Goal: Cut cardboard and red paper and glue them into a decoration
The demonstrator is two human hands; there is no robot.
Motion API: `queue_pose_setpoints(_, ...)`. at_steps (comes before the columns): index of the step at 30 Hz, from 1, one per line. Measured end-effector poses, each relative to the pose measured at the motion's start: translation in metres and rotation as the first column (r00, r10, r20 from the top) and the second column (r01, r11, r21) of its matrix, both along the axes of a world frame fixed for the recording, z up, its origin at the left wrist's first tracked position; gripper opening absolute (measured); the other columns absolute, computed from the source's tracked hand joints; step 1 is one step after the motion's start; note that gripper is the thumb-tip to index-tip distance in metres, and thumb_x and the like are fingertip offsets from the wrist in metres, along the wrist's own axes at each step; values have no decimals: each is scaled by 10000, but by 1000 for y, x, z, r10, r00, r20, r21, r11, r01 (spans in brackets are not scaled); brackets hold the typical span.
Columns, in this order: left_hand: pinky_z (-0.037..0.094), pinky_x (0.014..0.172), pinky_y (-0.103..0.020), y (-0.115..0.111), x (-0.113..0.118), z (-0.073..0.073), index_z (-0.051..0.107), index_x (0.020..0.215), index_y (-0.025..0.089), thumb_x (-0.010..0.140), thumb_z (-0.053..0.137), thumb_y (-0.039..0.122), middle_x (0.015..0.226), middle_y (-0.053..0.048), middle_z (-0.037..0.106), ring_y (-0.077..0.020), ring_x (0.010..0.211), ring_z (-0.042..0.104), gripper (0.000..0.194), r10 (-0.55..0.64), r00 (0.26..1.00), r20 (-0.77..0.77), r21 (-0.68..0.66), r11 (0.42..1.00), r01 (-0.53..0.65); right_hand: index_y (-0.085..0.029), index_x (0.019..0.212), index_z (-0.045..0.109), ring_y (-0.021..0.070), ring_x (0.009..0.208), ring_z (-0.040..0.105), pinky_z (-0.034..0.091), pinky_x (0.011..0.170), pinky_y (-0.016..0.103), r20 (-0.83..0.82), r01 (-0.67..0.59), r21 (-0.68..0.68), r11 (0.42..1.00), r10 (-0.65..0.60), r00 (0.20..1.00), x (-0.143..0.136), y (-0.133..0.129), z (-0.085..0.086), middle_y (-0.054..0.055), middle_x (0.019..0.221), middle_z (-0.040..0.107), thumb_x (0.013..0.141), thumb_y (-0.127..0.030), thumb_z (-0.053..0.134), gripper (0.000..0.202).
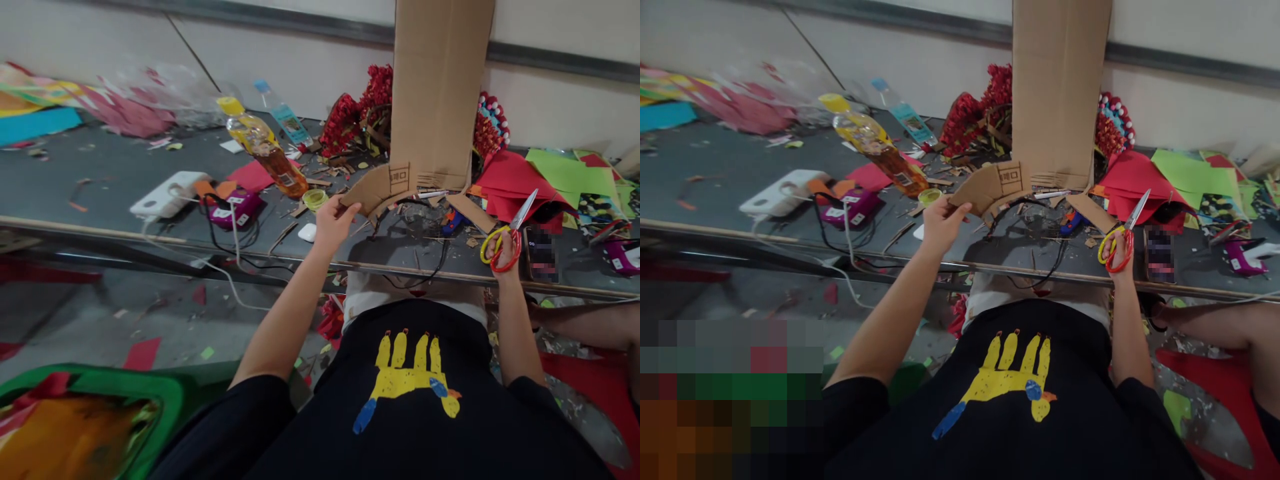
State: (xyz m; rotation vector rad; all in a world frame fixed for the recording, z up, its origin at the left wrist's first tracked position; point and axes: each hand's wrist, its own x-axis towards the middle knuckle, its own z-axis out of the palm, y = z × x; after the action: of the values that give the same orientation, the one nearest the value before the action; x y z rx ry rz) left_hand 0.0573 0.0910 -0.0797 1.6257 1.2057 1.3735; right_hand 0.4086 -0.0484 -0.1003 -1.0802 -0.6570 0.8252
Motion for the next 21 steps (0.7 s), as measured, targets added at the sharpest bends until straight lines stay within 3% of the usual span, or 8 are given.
queue_pose_setpoints(4,471,555,-227,13,-8,-8,580,996,162,667,712,463,756,-5,641,-128,635,582,465,-115,993,-30,-7,993,115,-200,672,483,34,298,369,309,275,138,10,4,5,1000,-4,1000,0,1,0,-93,425,453,618,-670,694,517)
queue_pose_setpoints(7,477,591,-234,17,-15,-16,573,1043,155,630,749,472,841,-43,667,-151,717,618,550,-117,992,-39,3,993,118,-201,664,491,34,298,368,308,271,139,7,8,-5,1000,-8,1000,0,1,1,-93,419,459,598,-666,706,517)
queue_pose_setpoints(12,456,550,-216,10,-28,-33,587,1009,155,720,639,549,874,-65,671,-143,704,617,492,-19,1000,19,-38,999,20,-203,677,476,27,312,373,307,285,134,17,3,-7,1000,-3,1000,1,0,0,-95,442,467,648,-642,678,485)
queue_pose_setpoints(16,403,510,-204,0,-32,-43,627,906,139,802,535,441,755,-40,664,-107,576,545,333,95,994,-49,-89,991,-99,-199,688,474,31,314,377,311,295,141,36,-11,-13,1000,12,999,3,1,-1,-96,445,467,662,-641,664,481)
queue_pose_setpoints(21,398,533,-214,-2,-31,-46,649,840,132,808,514,344,705,-25,655,-93,519,490,253,135,988,-70,-62,988,-139,-205,709,466,38,331,382,309,316,152,65,7,29,1000,-9,998,3,1,-2,-97,474,462,673,-630,652,465)
